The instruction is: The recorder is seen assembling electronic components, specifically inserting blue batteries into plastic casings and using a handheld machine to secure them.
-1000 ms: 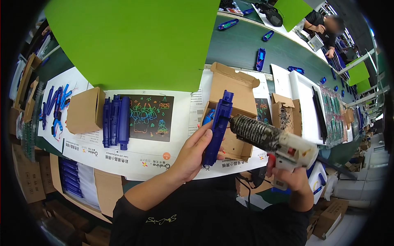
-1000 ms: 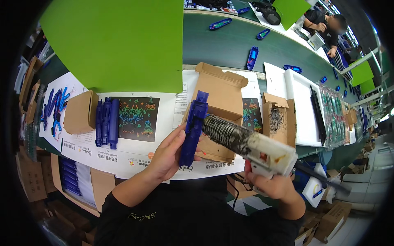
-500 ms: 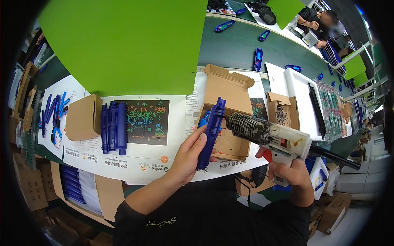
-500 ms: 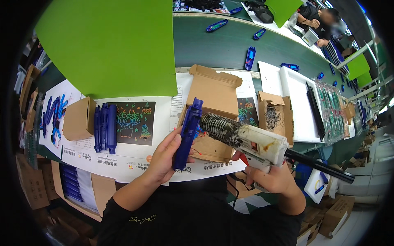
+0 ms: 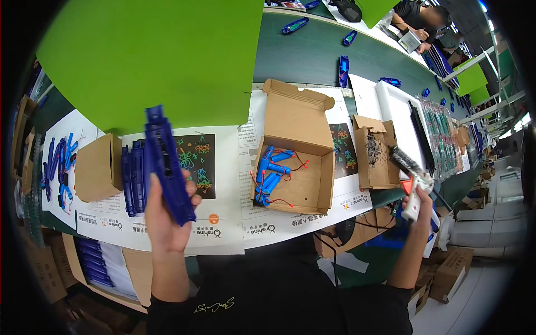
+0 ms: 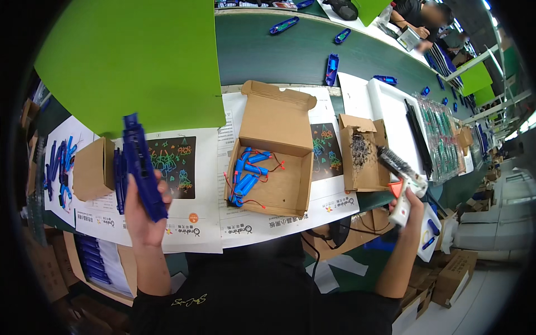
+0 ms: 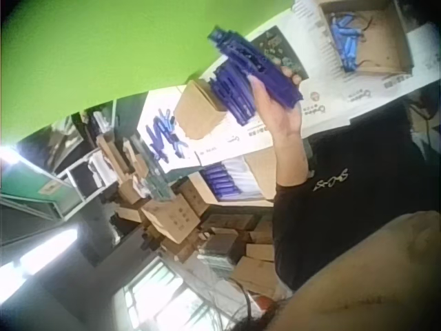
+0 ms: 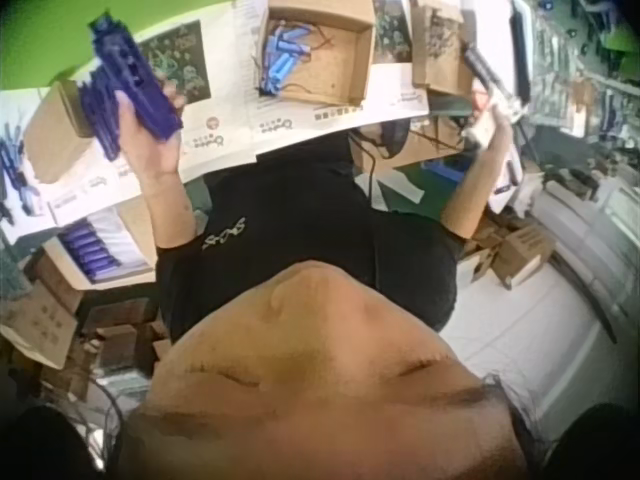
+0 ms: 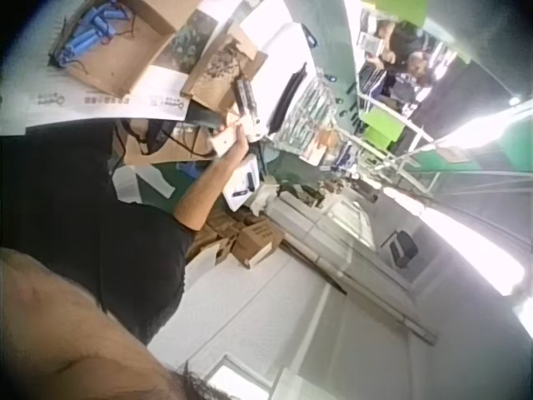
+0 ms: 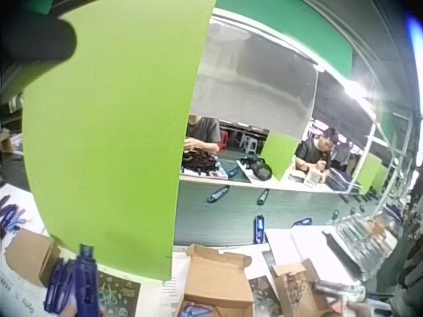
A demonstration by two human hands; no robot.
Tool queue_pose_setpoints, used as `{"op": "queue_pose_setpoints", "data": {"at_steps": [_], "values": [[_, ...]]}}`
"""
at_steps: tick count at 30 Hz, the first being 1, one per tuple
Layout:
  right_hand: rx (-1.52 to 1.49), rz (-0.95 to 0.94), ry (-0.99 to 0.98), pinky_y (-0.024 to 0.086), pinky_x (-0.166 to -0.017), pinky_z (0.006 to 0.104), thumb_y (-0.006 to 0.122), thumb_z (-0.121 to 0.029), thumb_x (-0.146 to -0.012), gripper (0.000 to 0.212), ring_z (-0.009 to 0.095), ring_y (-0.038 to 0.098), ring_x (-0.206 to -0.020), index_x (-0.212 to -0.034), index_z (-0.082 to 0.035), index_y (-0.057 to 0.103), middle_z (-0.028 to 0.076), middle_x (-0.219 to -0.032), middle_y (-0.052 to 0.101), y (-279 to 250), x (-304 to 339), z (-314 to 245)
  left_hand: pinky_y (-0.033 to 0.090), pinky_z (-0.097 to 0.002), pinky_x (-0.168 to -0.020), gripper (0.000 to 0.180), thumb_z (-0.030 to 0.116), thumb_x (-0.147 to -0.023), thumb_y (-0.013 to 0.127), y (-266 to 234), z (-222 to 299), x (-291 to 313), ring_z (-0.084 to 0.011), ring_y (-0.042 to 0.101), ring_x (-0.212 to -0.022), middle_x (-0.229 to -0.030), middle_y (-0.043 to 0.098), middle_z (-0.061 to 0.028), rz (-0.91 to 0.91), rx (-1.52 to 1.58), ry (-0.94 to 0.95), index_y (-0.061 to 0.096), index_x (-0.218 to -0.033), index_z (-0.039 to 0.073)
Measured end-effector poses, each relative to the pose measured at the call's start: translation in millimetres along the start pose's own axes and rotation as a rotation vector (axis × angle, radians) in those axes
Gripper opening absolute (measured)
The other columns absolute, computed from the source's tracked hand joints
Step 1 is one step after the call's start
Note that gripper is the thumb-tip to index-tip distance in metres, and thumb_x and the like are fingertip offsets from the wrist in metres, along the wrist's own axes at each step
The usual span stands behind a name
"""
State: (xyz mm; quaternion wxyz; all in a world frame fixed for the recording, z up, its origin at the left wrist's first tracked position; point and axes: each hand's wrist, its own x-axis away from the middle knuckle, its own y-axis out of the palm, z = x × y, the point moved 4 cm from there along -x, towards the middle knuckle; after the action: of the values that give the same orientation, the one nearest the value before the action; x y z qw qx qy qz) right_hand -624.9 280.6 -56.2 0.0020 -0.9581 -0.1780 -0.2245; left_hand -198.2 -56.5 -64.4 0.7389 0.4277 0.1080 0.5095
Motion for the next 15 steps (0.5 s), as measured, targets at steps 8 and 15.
{"op": "queue_pose_setpoints", "data": {"at_steps": [8, 15], "values": [[0.652, 0.022, 0.026, 0.047, -0.04, 0.0287, 0.046, -0.048, -0.09, 0.045, 0.014, 0.057, -0.049, -0.089, -0.005, 0.058, 0.003, -0.064, 0.056, -27, -54, 37, 0.051, -0.0286, -0.057, 0.038, 0.034, -0.099, 0.033, -1, -26, 3, -0.0186, 0.059, -0.072, -0.09, 0.059, -0.0117, -0.018, -0.125, -0.154, 0.05, -0.11, 0.002], [1.305, 0.125, 0.123, 0.047, -0.042, 0.0314, 0.048, -0.047, -0.091, 0.057, 0.019, 0.059, -0.047, -0.072, 0.005, 0.061, 0.011, -0.058, 0.059, 3, -15, -31, 0.047, -0.0298, -0.06, 0.04, 0.037, -0.098, 0.036, -22, -23, 7, -0.0166, 0.054, -0.075, -0.092, 0.057, -0.0099, 0.106, -0.193, -0.118, 0.051, -0.111, 0.002]]}}
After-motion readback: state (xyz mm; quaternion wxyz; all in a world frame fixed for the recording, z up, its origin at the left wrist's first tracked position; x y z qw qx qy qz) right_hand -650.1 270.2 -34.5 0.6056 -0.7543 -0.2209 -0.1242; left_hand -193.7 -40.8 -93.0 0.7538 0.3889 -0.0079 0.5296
